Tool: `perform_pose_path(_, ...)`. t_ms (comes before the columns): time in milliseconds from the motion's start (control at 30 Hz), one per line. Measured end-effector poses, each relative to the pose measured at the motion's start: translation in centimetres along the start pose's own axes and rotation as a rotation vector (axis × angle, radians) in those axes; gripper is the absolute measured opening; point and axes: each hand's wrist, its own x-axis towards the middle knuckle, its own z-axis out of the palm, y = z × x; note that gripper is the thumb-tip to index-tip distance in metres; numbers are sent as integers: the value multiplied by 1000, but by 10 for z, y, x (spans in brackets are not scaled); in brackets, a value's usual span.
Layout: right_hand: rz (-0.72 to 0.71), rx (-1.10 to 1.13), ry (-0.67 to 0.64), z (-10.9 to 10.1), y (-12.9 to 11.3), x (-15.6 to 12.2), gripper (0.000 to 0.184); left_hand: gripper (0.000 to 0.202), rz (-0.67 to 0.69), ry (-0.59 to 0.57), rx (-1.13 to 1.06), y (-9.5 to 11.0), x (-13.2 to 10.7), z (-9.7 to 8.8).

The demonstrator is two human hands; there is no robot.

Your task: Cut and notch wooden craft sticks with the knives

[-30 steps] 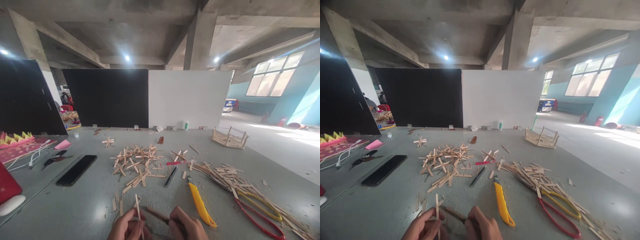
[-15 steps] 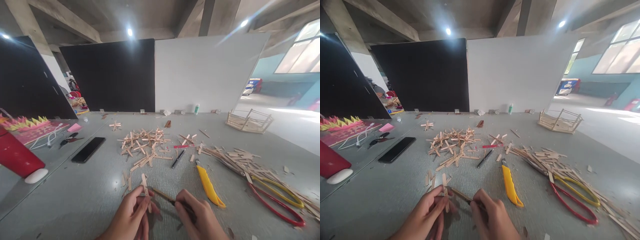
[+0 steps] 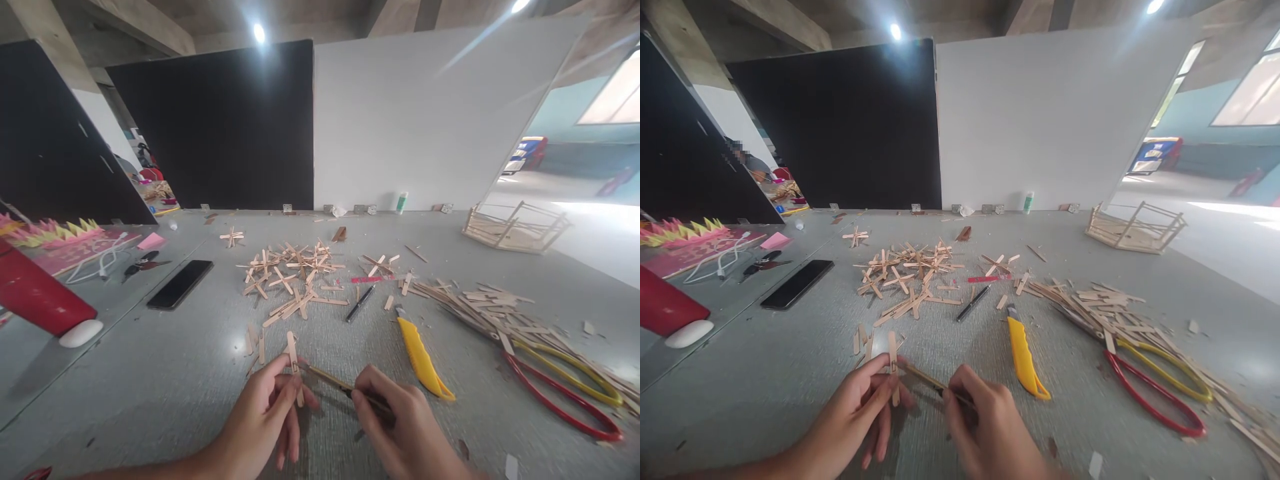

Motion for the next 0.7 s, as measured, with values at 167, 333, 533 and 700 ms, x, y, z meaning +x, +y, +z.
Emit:
perform_pose_path(167, 6, 19, 7, -2, 1, -1, 27, 59, 3, 2, -7, 0, -3, -1)
perform_pose_path(333, 30, 35, -5, -1, 3, -2, 27, 50, 17, -26, 5, -2, -5, -2)
perform_pose_path(533, 59, 48, 56, -3, -1, -1, 31, 49, 1, -6, 16, -2, -9, -3)
perform_pose_path(700, 140, 96, 199, -4, -1, 0, 33, 40, 182, 58, 138, 14, -2, -14)
